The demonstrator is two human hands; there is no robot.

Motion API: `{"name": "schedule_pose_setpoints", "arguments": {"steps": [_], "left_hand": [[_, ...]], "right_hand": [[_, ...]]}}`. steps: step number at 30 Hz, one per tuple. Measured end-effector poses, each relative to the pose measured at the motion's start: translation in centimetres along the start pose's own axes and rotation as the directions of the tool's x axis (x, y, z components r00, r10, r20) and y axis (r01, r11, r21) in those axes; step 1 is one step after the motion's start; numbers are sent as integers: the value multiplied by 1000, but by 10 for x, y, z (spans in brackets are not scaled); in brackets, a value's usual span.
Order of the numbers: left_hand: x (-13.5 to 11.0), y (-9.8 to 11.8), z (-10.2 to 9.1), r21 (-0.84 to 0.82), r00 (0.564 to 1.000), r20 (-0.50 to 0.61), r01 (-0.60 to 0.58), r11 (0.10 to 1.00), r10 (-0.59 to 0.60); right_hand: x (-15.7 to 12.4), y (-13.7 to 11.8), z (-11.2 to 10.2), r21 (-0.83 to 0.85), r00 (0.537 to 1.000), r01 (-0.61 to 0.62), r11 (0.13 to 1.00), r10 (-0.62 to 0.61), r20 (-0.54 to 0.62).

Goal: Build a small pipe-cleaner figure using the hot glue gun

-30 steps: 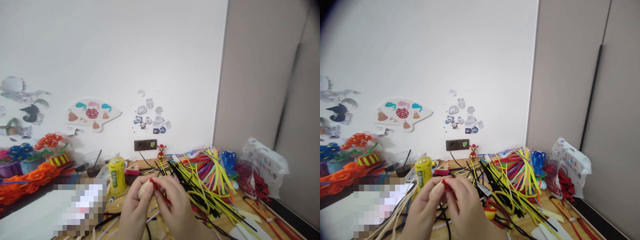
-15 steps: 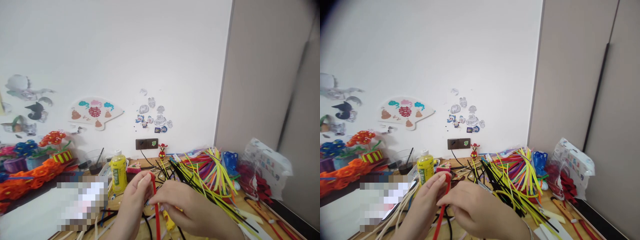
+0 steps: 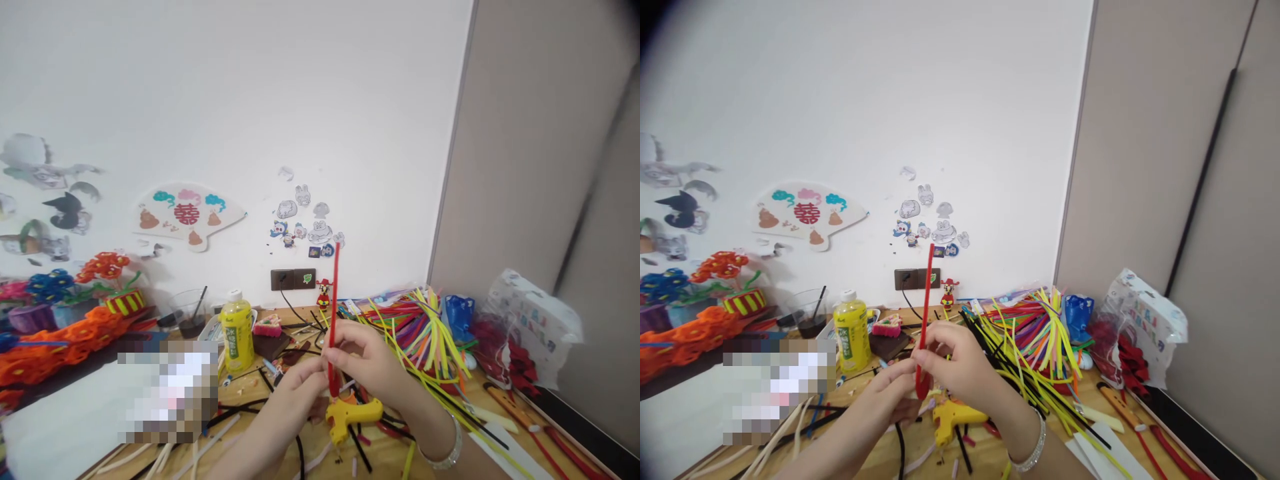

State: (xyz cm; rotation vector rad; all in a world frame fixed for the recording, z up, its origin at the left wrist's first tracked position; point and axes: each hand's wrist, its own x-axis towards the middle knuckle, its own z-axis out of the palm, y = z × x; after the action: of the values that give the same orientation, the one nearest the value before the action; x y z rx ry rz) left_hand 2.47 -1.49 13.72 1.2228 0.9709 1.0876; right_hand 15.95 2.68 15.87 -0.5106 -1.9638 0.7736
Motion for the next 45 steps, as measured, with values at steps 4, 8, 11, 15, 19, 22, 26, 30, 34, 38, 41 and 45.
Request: {"name": "schedule_pose_setpoints", "arguments": {"steps": [4, 8, 11, 15, 19, 22, 26, 30, 34, 38, 41, 45], "left_hand": [[-3, 0, 0, -67, 1000, -18, -19, 998, 17], [-1, -3, 0, -93, 998, -52, -34, 995, 29], [1, -5, 0, -125, 999, -24, -51, 991, 48], [2, -5, -3, -44, 993, 27, -110, 993, 111], [0, -2, -7, 19, 979, 16, -202, 979, 202], [-3, 3, -7, -2, 968, -25, -251, 968, 251], [-8, 9, -4, -56, 956, -39, -293, 955, 291], [-13, 10, 0, -72, 949, -88, -310, 948, 303], [-16, 8, 1, -122, 942, -149, -318, 940, 300], [-14, 6, 0, -186, 924, -241, -344, 920, 297], [-12, 6, -2, -209, 908, -307, -355, 911, 284], [-13, 5, -4, -137, 903, -321, -343, 929, 286]], "right_hand": [[2, 8, 3, 230, 985, -167, 959, 171, 3], [3, 10, 9, 248, 971, -224, 942, 237, -23], [3, 10, 12, 175, 976, -185, 967, 202, -85], [3, 11, 11, 180, 978, -163, 970, 184, -101], [1, 14, 16, 424, 964, -196, 884, 253, -83], [0, 16, 23, 608, 955, -135, 783, 266, -130], [-1, 17, 32, 780, 955, -116, 616, 285, -83], [-2, 20, 38, 833, 956, -101, 543, 284, -70], [-3, 27, 41, 774, 969, 19, 633, 179, -170], [-5, 23, 35, 239, 910, 323, 916, -231, -344], [-7, 13, 28, -316, 774, 508, 802, -585, -242], [-10, 10, 24, -615, 722, 482, 625, -681, -126]]}}
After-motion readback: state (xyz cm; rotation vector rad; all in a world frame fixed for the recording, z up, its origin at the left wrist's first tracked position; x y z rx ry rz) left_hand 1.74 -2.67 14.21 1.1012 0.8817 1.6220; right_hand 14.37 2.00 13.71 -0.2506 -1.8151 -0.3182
